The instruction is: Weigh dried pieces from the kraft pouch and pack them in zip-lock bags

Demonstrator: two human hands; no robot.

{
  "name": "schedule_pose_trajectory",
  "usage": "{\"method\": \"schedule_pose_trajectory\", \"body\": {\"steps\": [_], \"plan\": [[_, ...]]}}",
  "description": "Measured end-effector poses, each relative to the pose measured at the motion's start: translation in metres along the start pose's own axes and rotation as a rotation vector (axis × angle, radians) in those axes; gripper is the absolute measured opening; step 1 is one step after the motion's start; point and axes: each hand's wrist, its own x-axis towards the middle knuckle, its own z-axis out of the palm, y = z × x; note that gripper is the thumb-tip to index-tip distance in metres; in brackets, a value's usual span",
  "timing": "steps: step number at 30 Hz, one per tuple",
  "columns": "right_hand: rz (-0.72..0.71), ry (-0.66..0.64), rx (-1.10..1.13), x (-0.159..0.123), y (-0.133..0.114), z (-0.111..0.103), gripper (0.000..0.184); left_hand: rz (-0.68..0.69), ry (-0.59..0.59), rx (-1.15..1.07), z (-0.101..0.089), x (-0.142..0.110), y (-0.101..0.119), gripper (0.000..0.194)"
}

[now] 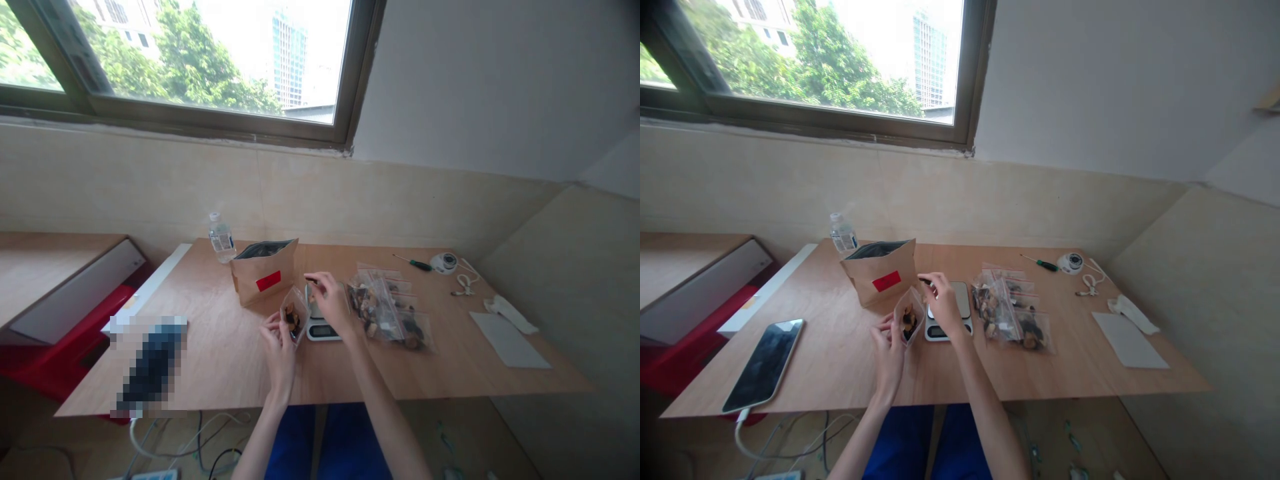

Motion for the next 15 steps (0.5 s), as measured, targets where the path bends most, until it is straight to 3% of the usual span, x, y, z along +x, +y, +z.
{"method": "schedule_pose_trajectory", "body": {"steps": [3,8,15], "plan": [[-0.015,-0.112,0.062,0.000,-0.023,0.003,0.025,0.008,0.015,-0.004,0.000,-0.001,0.001,0.032],[0.057,-0.206,-0.003,-0.009,-0.016,0.013,0.027,-0.003,0.048,-0.023,-0.001,-0.002,0.003,0.036],[0.021,-0.159,-0.142,-0.013,-0.019,0.019,0.032,0.011,0.081,-0.050,-0.002,-0.006,0.006,0.032]]}}
